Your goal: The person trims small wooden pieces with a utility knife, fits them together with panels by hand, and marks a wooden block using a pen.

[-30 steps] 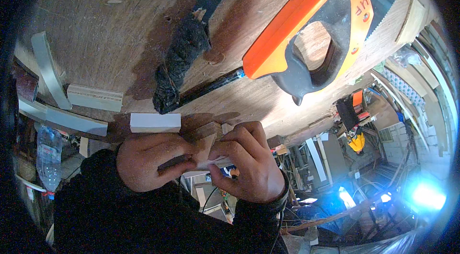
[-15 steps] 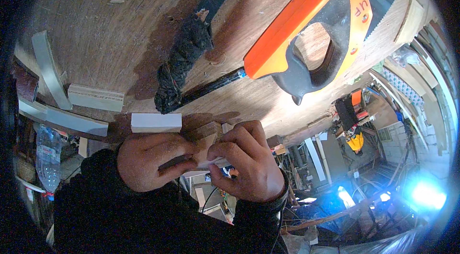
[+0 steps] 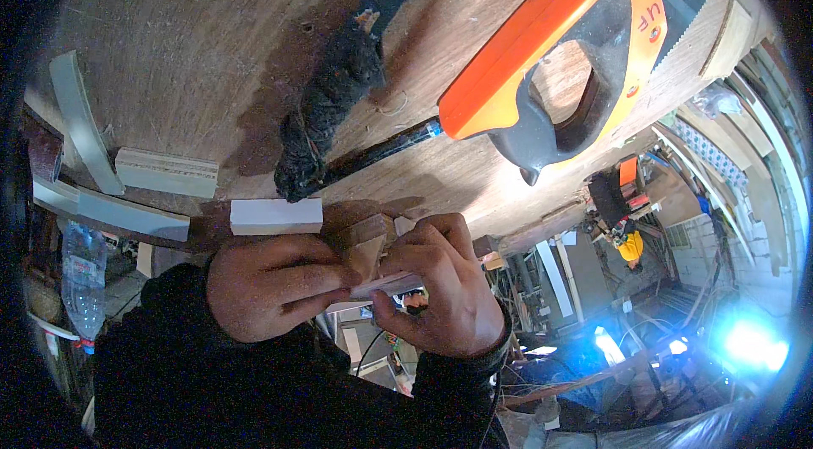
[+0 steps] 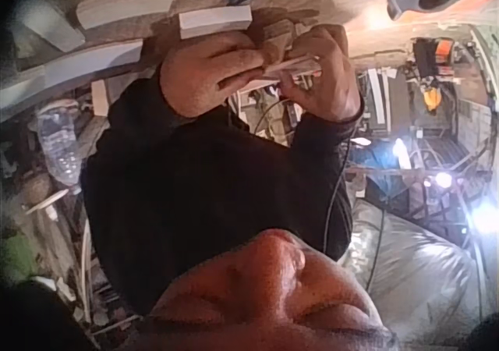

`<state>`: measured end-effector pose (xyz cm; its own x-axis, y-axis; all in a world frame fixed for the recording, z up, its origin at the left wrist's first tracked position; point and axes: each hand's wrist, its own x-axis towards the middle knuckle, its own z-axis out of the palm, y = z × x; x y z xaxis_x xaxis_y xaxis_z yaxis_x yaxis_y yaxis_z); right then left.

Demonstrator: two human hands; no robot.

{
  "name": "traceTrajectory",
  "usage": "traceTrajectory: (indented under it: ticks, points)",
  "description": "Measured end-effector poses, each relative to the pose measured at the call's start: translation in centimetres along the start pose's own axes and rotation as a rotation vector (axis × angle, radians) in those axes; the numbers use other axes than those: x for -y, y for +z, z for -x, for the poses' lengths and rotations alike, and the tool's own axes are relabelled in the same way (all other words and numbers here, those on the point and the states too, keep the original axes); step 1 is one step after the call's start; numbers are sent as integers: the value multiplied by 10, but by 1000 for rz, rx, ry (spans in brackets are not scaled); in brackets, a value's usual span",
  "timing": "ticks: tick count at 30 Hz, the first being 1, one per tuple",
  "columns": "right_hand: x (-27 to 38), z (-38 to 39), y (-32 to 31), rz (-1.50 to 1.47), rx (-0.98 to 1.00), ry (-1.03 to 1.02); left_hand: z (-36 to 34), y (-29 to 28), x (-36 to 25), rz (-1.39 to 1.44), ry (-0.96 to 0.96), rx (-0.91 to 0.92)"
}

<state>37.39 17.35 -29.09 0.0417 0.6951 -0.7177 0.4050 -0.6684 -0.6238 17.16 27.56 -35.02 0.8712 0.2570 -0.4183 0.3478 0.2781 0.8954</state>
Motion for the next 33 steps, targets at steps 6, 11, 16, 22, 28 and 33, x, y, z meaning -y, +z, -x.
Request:
traceTrajectory:
  ticks: [6, 11, 16, 22, 28, 33]
  points:
    - [-3, 3, 3, -54, -60, -59, -1, -4, -2, -75, 21, 59]
    - [-6, 5, 2, -36, -57, -65, -8, -6, -4, -87, 76, 80]
    - [-10, 7, -4, -93, -81, -61, -13, -2, -5, -83, 81, 88]
    - [-22, 7, -22, -99, -81, -87, -31, 7, -13, -75, 70, 97]
    - [-16, 10, 0, -106, -95, -121, -14, -3, -6, -91, 85, 117]
    - [-12, 8, 3, -20, -31, -159, -7, -7, -2, -64, 83, 124]
